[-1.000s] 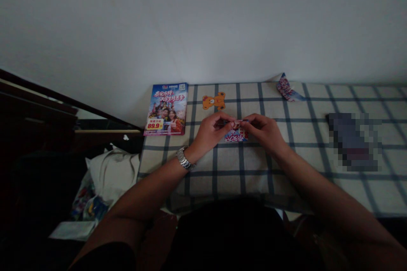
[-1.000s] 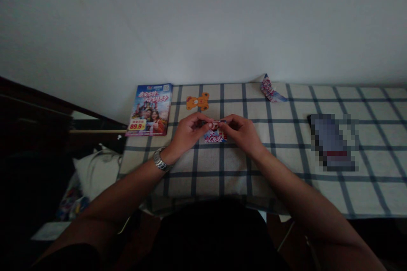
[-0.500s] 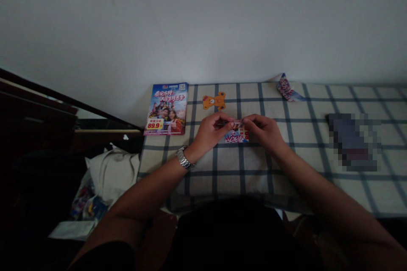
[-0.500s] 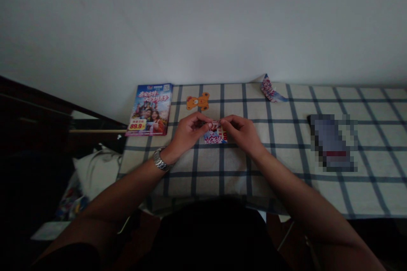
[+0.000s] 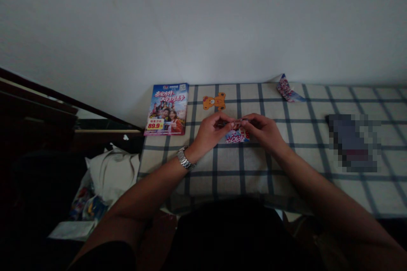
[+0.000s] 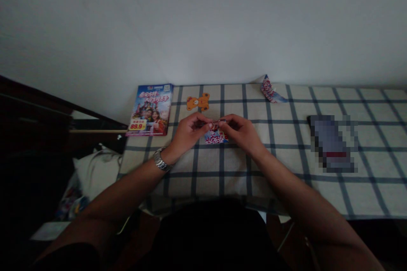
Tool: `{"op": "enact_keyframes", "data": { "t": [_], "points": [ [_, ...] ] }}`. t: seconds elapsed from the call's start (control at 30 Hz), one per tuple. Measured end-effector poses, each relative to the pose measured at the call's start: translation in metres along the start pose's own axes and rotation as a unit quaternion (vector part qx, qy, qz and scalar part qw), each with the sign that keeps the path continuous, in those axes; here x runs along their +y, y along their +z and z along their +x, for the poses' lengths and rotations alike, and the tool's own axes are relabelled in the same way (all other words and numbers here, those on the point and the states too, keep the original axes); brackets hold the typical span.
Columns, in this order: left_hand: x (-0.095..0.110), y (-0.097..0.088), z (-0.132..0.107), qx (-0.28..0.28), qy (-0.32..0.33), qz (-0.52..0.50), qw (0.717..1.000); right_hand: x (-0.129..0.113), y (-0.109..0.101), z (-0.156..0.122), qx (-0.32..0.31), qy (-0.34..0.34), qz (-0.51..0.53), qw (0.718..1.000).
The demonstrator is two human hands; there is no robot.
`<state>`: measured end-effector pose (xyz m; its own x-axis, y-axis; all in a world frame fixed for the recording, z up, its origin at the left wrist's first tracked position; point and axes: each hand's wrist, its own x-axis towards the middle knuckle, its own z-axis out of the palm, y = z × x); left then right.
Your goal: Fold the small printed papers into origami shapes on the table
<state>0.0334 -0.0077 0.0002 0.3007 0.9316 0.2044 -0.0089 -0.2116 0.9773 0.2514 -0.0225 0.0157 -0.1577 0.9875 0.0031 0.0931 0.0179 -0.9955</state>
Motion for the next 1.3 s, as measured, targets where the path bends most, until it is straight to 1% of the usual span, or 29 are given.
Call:
{"op": "enact_keyframes", "data": {
  "t": [0.07, 0.17, 0.37, 0.6, 0.83, 1.0, 1.1, 1.2, 1.3],
  "points": [
    [0.001, 0.000, 0.000, -0.002, -0.003, -0.010, 1.000, -0.001, 0.001, 0.000, -0.011, 0.004, 0.003, 1.000],
    [0.003, 0.001, -0.001, -0.003, -0.001, -0.012, 1.000, -0.003, 0.000, 0.000, -0.023, 0.008, -0.023, 0.999],
    [0.003, 0.001, 0.000, -0.005, 0.000, -0.003, 1.000, -0.005, -0.001, -0.002, -0.012, 0.009, -0.074, 0.997],
    [0.002, 0.002, -0.001, -0.012, -0.002, 0.011, 1.000, -0.002, 0.000, -0.003, 0.001, 0.022, -0.050, 0.998],
    [0.006, 0.001, 0.000, -0.030, -0.012, -0.002, 0.999, 0.002, -0.004, -0.002, -0.011, 0.022, -0.053, 0.998],
    [0.008, -0.002, 0.001, -0.045, -0.008, 0.020, 0.999, 0.000, -0.005, -0.002, -0.018, 0.006, -0.080, 0.997],
    [0.010, -0.004, 0.003, -0.069, -0.015, 0.027, 0.997, 0.000, -0.005, -0.002, -0.022, 0.004, -0.099, 0.995],
    [0.010, -0.005, 0.005, -0.098, -0.031, 0.033, 0.994, -0.001, -0.005, -0.002, -0.026, 0.005, -0.095, 0.995],
    [0.010, -0.005, 0.004, -0.092, -0.031, 0.033, 0.995, -0.003, -0.003, -0.002, -0.034, 0.006, -0.081, 0.996]
  ]
}}
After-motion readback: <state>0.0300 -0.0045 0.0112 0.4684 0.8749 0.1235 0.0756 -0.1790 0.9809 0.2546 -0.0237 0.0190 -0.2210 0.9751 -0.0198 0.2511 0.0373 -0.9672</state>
